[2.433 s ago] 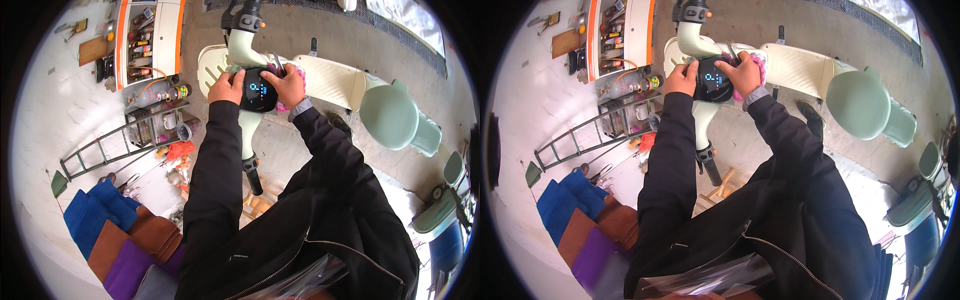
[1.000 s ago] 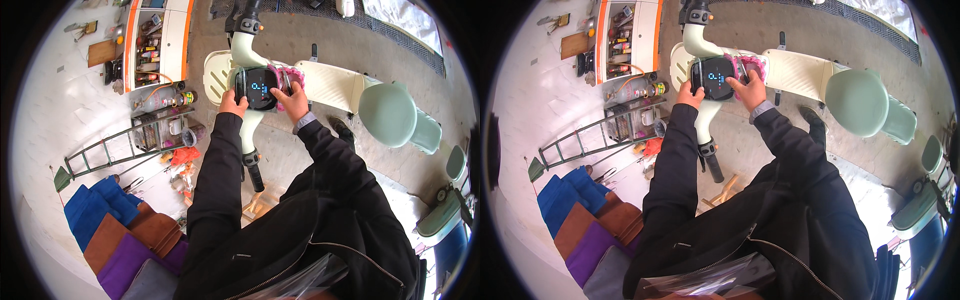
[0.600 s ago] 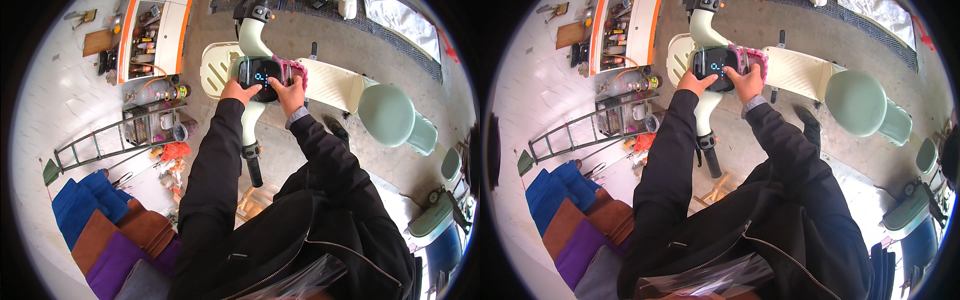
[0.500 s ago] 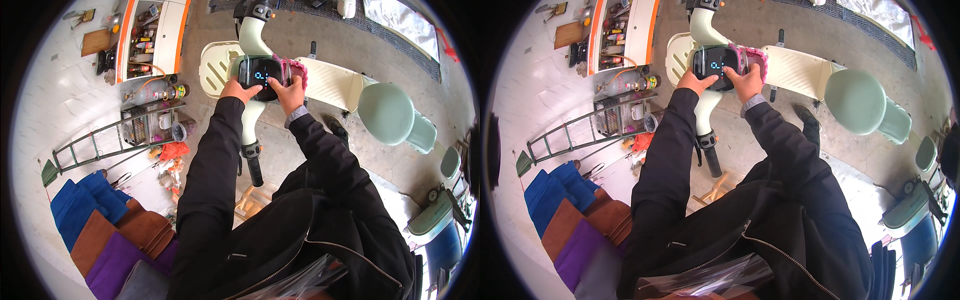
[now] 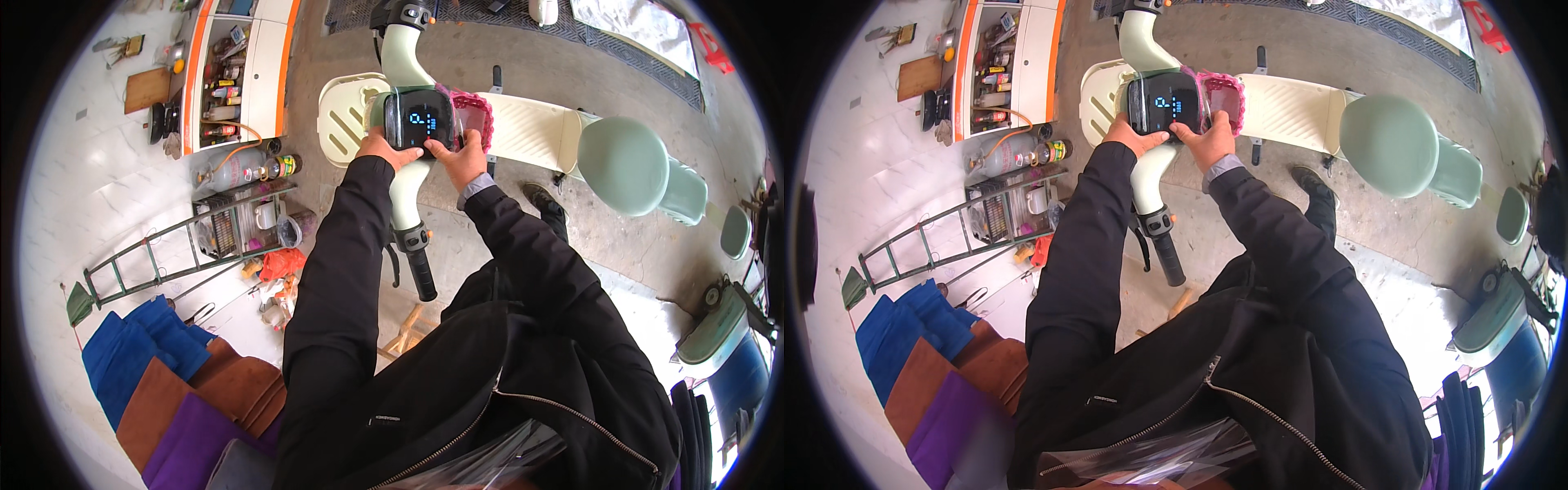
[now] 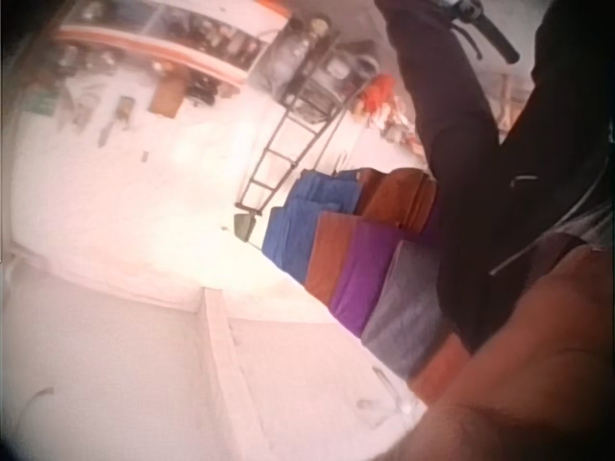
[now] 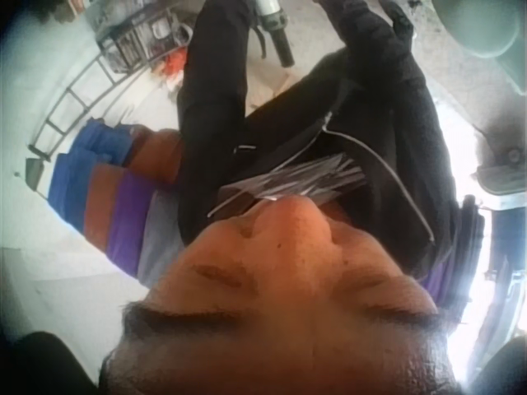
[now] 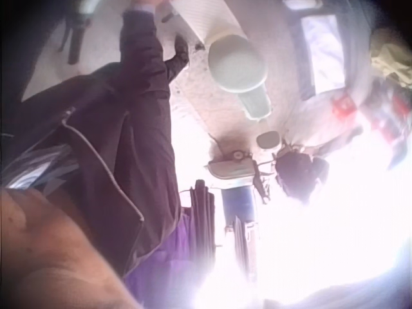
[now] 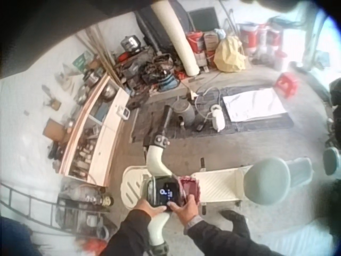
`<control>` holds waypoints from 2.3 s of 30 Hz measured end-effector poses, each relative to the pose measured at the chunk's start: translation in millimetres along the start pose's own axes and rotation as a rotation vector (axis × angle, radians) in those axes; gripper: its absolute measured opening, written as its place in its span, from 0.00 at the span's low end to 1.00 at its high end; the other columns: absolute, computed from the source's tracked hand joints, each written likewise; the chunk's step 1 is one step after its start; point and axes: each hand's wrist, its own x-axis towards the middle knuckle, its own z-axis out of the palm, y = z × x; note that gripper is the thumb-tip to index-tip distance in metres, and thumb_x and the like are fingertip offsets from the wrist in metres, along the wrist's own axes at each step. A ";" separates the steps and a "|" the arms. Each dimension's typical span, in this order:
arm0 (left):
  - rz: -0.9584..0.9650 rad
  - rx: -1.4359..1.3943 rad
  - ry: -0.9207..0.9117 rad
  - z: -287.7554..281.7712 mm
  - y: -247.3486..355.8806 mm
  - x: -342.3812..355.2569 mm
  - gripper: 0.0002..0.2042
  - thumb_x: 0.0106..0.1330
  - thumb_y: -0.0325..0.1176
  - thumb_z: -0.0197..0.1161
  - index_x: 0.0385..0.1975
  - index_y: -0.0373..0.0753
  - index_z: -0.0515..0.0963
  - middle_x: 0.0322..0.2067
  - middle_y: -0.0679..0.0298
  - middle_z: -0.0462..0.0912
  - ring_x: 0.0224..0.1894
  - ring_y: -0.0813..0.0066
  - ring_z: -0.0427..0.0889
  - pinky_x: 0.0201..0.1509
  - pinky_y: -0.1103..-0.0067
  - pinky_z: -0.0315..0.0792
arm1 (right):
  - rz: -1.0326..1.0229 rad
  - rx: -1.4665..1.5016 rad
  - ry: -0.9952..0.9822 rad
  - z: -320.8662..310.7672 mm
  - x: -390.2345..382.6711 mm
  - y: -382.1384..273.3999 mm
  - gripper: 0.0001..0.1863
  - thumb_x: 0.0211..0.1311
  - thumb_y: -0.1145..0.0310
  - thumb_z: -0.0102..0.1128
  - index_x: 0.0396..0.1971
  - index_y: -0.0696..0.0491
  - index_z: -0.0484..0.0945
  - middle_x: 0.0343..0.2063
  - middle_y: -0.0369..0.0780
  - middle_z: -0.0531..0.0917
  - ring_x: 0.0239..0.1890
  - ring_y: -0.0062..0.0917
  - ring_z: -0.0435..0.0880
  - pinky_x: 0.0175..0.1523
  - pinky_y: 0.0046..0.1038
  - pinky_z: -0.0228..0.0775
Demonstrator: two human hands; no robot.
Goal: The person uses a small metal tool to pry and adjust the digital display cover on a light green electric scooter. They repeatedly lift the cover, inspect the edges, and reseat it. The person briefly walks out of the shop and returns to the scooter.
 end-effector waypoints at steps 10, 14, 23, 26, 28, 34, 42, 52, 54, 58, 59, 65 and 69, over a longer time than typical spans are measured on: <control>0.145 0.166 0.416 -14.1 39.3 -30.6 0.64 0.45 0.59 0.87 0.78 0.40 0.52 0.70 0.43 0.62 0.71 0.43 0.68 0.75 0.59 0.67 | 0.016 0.055 -0.015 -3.9 -8.9 8.3 0.45 0.48 0.45 0.89 0.51 0.65 0.74 0.43 0.52 0.86 0.44 0.39 0.87 0.51 0.35 0.80; 0.202 0.249 0.514 -7.4 58.4 -23.6 0.65 0.43 0.57 0.89 0.79 0.44 0.52 0.72 0.42 0.59 0.70 0.40 0.67 0.72 0.57 0.69 | 0.088 0.202 0.058 -2.4 14.0 13.7 0.49 0.48 0.44 0.89 0.56 0.66 0.72 0.44 0.51 0.86 0.45 0.36 0.87 0.53 0.34 0.80; 0.145 0.435 0.369 -14.3 63.3 -40.0 0.73 0.37 0.58 0.90 0.83 0.50 0.44 0.75 0.44 0.55 0.72 0.42 0.67 0.67 0.53 0.73 | 0.090 0.045 -0.024 -6.0 25.2 14.7 0.52 0.43 0.41 0.90 0.55 0.67 0.73 0.45 0.53 0.86 0.47 0.40 0.87 0.55 0.37 0.79; 0.127 0.465 0.336 -16.6 66.7 -43.6 0.73 0.38 0.57 0.90 0.83 0.50 0.43 0.76 0.43 0.54 0.72 0.42 0.68 0.68 0.53 0.72 | 0.063 0.040 -0.014 -11.0 20.0 12.6 0.51 0.44 0.42 0.90 0.55 0.66 0.73 0.45 0.53 0.87 0.47 0.40 0.88 0.54 0.37 0.80; 0.100 0.458 0.290 -18.7 67.8 -46.5 0.73 0.39 0.56 0.90 0.83 0.51 0.42 0.77 0.43 0.54 0.72 0.42 0.69 0.68 0.53 0.72 | 0.097 0.026 -0.037 -12.5 16.1 16.5 0.51 0.44 0.43 0.90 0.55 0.65 0.73 0.46 0.53 0.87 0.48 0.39 0.88 0.54 0.37 0.80; 0.085 0.413 0.200 -22.9 62.9 -44.1 0.74 0.40 0.53 0.91 0.83 0.47 0.39 0.77 0.43 0.52 0.74 0.37 0.66 0.73 0.52 0.69 | 0.032 0.068 -0.009 -16.3 12.7 16.6 0.47 0.46 0.47 0.90 0.54 0.64 0.74 0.44 0.50 0.86 0.45 0.37 0.87 0.53 0.36 0.80; 0.315 -0.183 0.208 -40.4 12.7 26.1 0.38 0.66 0.49 0.78 0.67 0.28 0.74 0.59 0.43 0.83 0.63 0.54 0.82 0.69 0.65 0.74 | -0.634 -0.190 0.094 -73.6 30.7 -45.0 0.09 0.69 0.64 0.68 0.42 0.52 0.83 0.41 0.43 0.83 0.42 0.46 0.85 0.44 0.41 0.80; 0.173 0.089 0.009 -71.3 50.4 62.4 0.33 0.64 0.60 0.75 0.48 0.28 0.85 0.41 0.51 0.90 0.45 0.62 0.90 0.53 0.72 0.80 | -0.831 -0.348 0.016 -58.7 70.4 -55.5 0.09 0.67 0.64 0.70 0.41 0.51 0.82 0.35 0.41 0.84 0.37 0.43 0.86 0.42 0.42 0.79; 0.151 0.148 0.062 -62.2 56.0 62.0 0.34 0.62 0.60 0.76 0.47 0.28 0.84 0.40 0.51 0.90 0.44 0.60 0.90 0.52 0.71 0.80 | -0.659 -0.258 0.033 -52.9 65.5 -50.7 0.10 0.66 0.64 0.71 0.40 0.51 0.81 0.36 0.41 0.84 0.38 0.42 0.86 0.41 0.42 0.80; 0.088 0.085 0.079 -51.4 56.3 63.4 0.35 0.61 0.61 0.76 0.47 0.28 0.83 0.40 0.50 0.90 0.42 0.58 0.90 0.50 0.70 0.81 | -0.491 -0.323 -0.061 -45.4 56.2 -45.6 0.11 0.65 0.65 0.73 0.39 0.51 0.78 0.41 0.40 0.85 0.38 0.40 0.88 0.39 0.39 0.81; 0.073 0.058 0.076 -51.2 55.3 63.5 0.35 0.61 0.61 0.76 0.47 0.28 0.83 0.40 0.50 0.90 0.42 0.58 0.90 0.50 0.70 0.81 | -0.620 -0.272 -0.043 -43.7 55.2 -45.7 0.11 0.65 0.66 0.72 0.38 0.51 0.78 0.42 0.40 0.85 0.38 0.40 0.88 0.38 0.38 0.81; 0.035 -0.067 0.130 -44.5 55.6 55.6 0.28 0.64 0.53 0.77 0.44 0.29 0.84 0.38 0.52 0.91 0.41 0.63 0.90 0.49 0.71 0.82 | -0.942 -0.278 -0.189 -27.8 58.6 -54.7 0.12 0.59 0.70 0.70 0.41 0.49 0.77 0.59 0.37 0.84 0.33 0.34 0.90 0.35 0.34 0.84; 0.058 -0.104 0.228 -39.6 60.5 47.5 0.22 0.66 0.50 0.75 0.38 0.31 0.85 0.33 0.54 0.91 0.37 0.58 0.90 0.44 0.68 0.81 | -0.926 -0.349 -0.216 -24.4 58.7 -55.9 0.13 0.60 0.70 0.68 0.43 0.47 0.76 0.65 0.36 0.81 0.32 0.30 0.91 0.34 0.33 0.85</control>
